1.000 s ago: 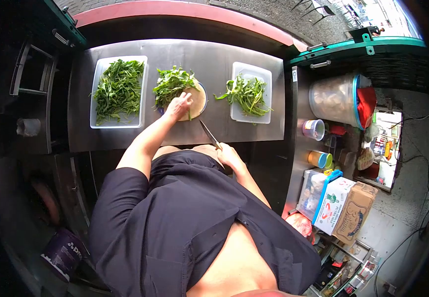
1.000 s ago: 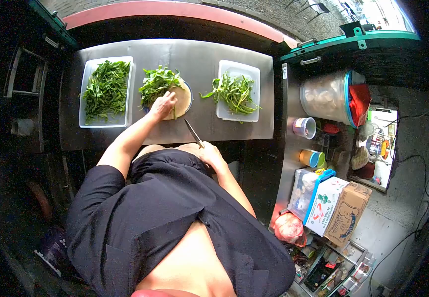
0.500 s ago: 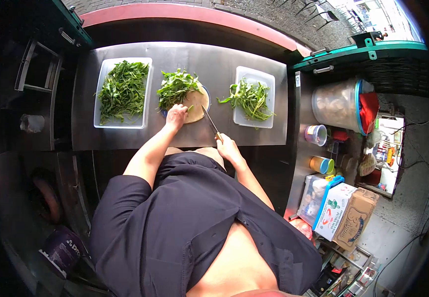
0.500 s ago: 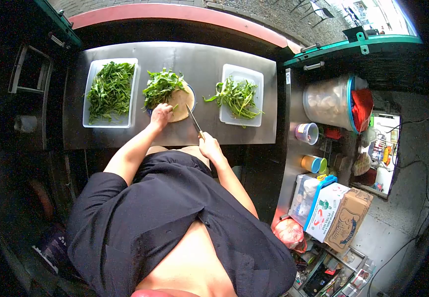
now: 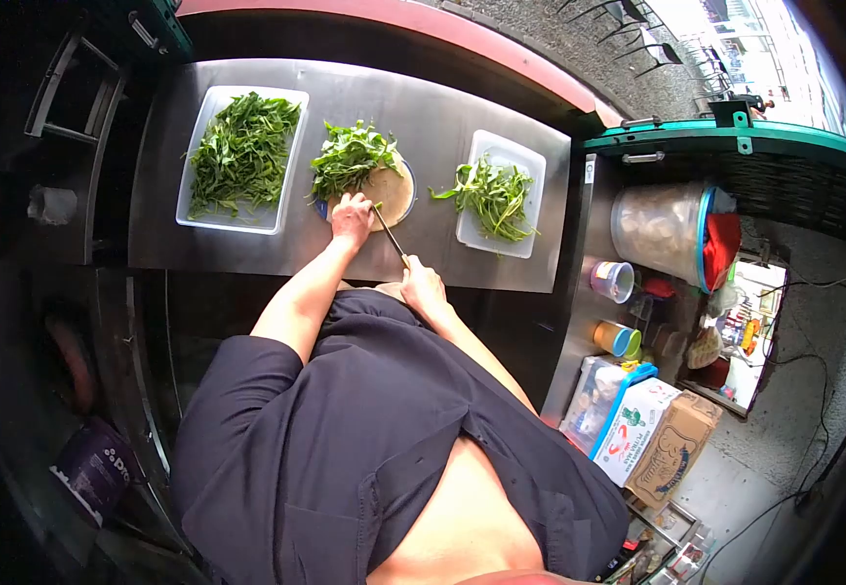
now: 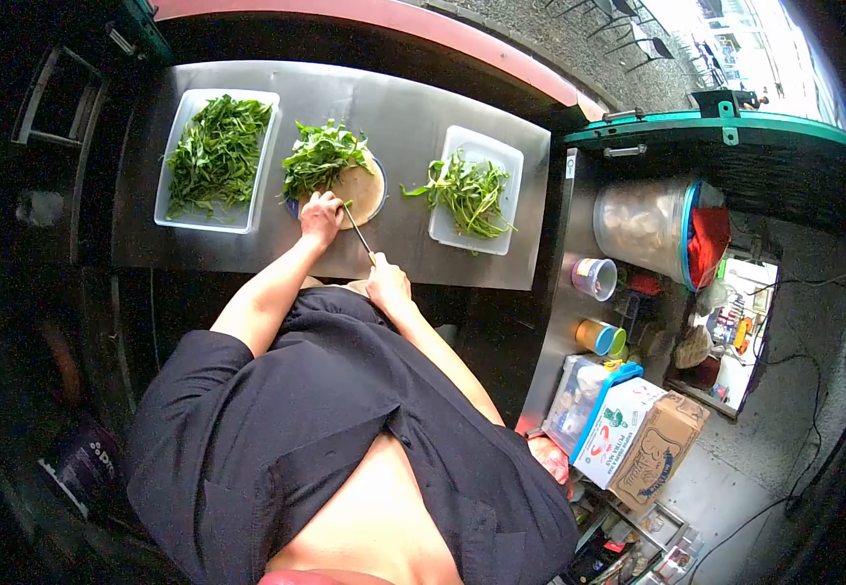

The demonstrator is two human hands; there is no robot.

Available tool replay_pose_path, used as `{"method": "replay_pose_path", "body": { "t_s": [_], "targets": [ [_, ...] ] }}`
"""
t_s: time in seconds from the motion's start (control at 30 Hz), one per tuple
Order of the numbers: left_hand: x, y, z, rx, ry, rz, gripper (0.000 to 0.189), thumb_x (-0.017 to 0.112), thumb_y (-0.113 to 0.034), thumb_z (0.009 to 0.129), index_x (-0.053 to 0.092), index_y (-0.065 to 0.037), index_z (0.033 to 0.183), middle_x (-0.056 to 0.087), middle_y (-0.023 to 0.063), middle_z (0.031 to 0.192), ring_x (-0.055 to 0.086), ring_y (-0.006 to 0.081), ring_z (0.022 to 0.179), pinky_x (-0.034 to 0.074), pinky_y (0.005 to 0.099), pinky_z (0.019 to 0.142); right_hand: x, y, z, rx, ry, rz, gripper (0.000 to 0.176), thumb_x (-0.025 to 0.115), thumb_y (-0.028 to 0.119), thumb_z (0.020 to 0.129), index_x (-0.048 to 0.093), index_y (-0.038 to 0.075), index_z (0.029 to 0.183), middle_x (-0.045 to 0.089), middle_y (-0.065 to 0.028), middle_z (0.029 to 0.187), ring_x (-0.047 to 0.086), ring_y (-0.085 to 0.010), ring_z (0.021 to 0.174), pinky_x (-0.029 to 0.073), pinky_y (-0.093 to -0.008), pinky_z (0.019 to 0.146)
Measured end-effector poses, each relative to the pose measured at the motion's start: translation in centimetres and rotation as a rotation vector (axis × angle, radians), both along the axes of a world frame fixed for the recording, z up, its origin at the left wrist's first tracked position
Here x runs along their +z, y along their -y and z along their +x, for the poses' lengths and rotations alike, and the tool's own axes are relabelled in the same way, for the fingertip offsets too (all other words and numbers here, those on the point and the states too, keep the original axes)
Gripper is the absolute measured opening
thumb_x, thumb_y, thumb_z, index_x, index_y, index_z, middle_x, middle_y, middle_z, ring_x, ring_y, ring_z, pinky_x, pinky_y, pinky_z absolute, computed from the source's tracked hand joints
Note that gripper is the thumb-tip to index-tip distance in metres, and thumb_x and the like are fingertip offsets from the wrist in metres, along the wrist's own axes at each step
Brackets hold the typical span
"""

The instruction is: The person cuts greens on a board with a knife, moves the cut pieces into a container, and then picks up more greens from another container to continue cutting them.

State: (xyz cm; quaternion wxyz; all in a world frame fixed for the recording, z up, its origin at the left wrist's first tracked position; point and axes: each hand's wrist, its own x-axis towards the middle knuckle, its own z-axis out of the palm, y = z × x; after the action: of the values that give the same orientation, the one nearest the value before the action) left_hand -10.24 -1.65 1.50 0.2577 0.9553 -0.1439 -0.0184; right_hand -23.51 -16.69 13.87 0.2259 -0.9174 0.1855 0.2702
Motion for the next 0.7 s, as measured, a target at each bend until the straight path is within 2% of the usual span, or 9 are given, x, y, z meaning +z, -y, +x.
{"method": "replay_pose_path", "body": {
  "t_s": [0.3,0.53,0.7],
  "targets": [
    [-0.5,0.5,0.4,-0.008,-0.018,0.023,0.010,0.075,-0.019,0.081,0.076,-0.012,0.088,0.066,0.0039,0.097,0.063,0.0277,0.100,0.057,0.0405,0.083,0.3,-0.3,0.0,0.029,-0.008,-0.046,0.027,0.052,0.023,0.103,0.056,0.006,0.123,0.071,-0.0297,0.092,0.070,-0.0488,0.092,0.054,-0.0580,0.083],
    [-1.1,0.0,0.6,-0.048,-0.045,-0.004,0.010,0.074,-0.019,0.082,0.075,-0.013,0.091,0.065,0.0033,0.101,0.062,0.0270,0.104,0.057,0.0406,0.085,0.4,-0.4,0.3,0.013,-0.048,0.011,0.026,0.052,0.022,0.102,0.055,0.004,0.120,0.070,-0.0318,0.096,0.068,-0.0505,0.095,0.053,-0.0582,0.085],
    [-1.4,-0.3,0.7,-0.064,-0.025,-0.076,0.009,0.073,-0.017,0.083,0.077,-0.015,0.090,0.065,0.0020,0.097,0.062,0.0268,0.101,0.058,0.0400,0.085,1.0,-0.7,1.2,0.044,-0.087,0.004,0.025,0.052,0.020,0.102,0.056,0.002,0.119,0.070,-0.0308,0.098,0.069,-0.0486,0.100,0.054,-0.0567,0.087]
  ]
}}
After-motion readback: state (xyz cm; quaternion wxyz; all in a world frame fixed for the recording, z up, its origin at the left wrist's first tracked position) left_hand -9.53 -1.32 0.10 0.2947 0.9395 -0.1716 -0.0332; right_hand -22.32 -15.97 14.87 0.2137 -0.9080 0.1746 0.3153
